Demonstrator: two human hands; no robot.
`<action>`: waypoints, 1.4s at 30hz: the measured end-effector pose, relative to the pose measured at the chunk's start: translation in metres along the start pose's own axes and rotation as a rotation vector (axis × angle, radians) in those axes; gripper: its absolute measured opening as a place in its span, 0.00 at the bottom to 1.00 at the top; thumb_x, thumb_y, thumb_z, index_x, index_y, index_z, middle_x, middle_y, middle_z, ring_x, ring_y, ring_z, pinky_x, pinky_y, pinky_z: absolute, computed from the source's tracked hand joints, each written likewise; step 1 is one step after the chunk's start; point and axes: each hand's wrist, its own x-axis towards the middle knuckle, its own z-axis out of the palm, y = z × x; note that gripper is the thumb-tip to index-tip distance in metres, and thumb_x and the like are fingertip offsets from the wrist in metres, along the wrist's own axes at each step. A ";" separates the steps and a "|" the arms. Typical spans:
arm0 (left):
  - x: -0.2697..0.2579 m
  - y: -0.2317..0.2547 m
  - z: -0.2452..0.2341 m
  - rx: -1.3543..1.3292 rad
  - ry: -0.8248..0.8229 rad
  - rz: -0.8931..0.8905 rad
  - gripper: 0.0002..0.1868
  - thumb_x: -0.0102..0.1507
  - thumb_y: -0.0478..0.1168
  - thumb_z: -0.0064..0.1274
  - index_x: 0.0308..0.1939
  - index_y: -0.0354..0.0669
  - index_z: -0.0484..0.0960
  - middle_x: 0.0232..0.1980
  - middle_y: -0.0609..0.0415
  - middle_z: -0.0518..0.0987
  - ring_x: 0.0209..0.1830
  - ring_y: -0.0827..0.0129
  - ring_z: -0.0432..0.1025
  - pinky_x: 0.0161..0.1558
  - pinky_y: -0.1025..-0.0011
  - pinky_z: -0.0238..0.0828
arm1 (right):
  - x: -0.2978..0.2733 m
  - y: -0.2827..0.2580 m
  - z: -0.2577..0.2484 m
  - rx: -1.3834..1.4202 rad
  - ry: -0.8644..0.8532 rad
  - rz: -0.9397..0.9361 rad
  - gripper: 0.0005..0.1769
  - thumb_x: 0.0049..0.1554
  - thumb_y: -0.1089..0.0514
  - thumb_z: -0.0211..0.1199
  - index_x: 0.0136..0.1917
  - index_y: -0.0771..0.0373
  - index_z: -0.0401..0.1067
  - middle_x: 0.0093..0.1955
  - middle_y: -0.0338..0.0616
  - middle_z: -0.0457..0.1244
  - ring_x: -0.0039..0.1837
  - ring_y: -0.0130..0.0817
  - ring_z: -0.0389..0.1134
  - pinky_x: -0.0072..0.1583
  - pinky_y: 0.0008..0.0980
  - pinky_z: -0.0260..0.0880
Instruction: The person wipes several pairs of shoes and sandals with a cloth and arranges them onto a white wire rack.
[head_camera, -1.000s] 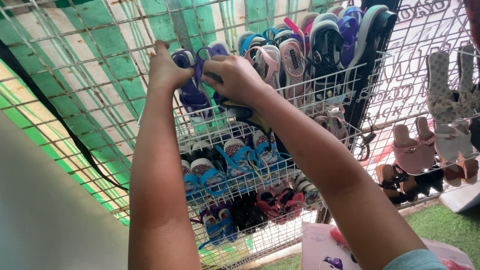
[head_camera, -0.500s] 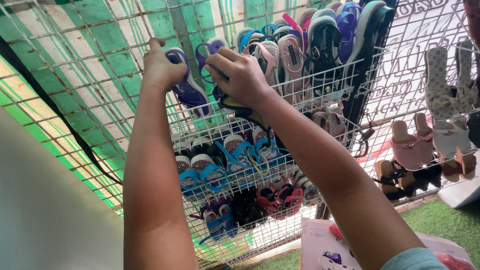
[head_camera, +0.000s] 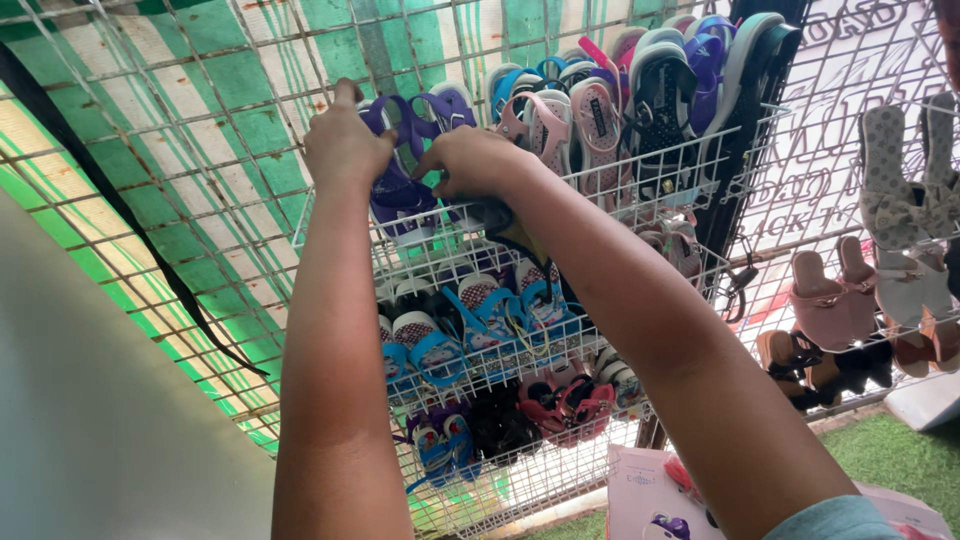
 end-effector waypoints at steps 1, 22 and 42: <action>0.000 0.000 0.001 0.042 0.026 0.020 0.36 0.52 0.55 0.74 0.58 0.52 0.73 0.49 0.43 0.83 0.52 0.46 0.77 0.51 0.52 0.76 | 0.001 -0.004 0.001 -0.104 -0.003 0.034 0.27 0.46 0.53 0.72 0.60 0.40 0.79 0.57 0.46 0.69 0.59 0.48 0.71 0.61 0.48 0.70; 0.002 -0.006 -0.006 0.073 0.032 -0.065 0.37 0.49 0.54 0.74 0.56 0.50 0.75 0.50 0.44 0.82 0.53 0.46 0.76 0.51 0.53 0.76 | 0.027 0.000 0.008 -0.310 0.250 0.066 0.21 0.48 0.64 0.65 0.57 0.61 0.74 0.73 0.51 0.57 0.56 0.56 0.71 0.54 0.53 0.73; 0.011 -0.004 0.001 -0.101 0.047 0.102 0.21 0.54 0.40 0.66 0.50 0.52 0.77 0.46 0.44 0.84 0.49 0.48 0.79 0.51 0.55 0.75 | 0.006 -0.001 0.000 -0.092 0.544 0.025 0.22 0.52 0.61 0.68 0.60 0.67 0.73 0.71 0.46 0.61 0.61 0.50 0.70 0.59 0.47 0.70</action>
